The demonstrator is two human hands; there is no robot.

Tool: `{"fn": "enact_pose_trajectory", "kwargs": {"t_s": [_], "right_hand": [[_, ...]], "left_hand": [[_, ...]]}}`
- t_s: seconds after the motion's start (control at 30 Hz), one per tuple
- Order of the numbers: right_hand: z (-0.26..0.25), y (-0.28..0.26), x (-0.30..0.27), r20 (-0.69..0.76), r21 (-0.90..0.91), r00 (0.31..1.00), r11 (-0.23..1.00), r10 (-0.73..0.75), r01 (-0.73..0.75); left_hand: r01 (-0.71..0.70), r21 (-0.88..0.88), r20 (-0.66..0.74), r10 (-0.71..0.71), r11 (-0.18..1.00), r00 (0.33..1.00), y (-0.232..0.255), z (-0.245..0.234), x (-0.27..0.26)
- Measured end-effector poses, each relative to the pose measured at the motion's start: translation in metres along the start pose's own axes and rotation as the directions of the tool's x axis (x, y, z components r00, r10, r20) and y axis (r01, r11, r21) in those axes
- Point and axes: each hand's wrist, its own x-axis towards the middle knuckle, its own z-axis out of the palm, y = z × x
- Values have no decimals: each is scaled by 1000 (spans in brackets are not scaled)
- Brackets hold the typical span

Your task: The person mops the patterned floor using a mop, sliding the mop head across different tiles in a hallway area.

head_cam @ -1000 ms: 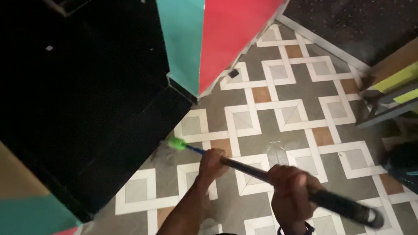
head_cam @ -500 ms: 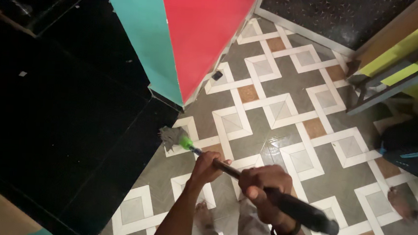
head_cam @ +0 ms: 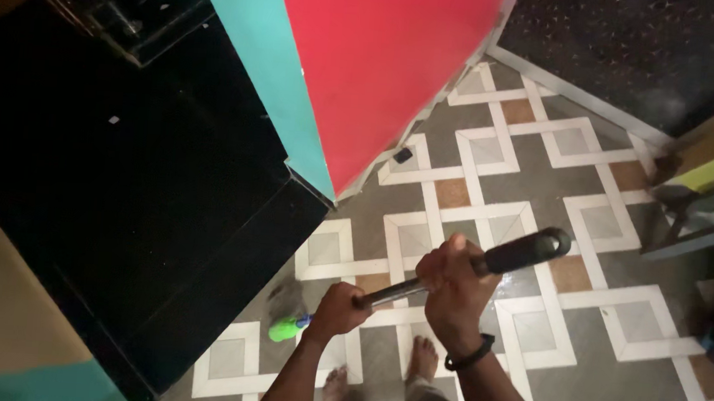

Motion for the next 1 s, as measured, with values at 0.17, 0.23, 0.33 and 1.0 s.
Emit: {"fn": "enact_pose_trajectory", "kwargs": {"t_s": [0.17, 0.23, 0.33, 1.0], "right_hand": [[-34, -23, 30, 23, 1, 990, 990, -138, 138], [-54, -37, 43, 16, -8, 984, 984, -178, 178], [-84, -54, 48, -41, -64, 974, 974, -221, 218], [-175, -107, 143, 538, -35, 841, 994, -64, 99]], "left_hand": [[-55, 9, -141, 56, 998, 988, 31, 23, 40], [-55, -8, -159, 53, 998, 986, 50, 34, 69], [-150, -19, -163, 145, 988, 976, 72, 64, 110], [-32, -66, 730, 70, 997, 680, 133, 85, 200]]}}
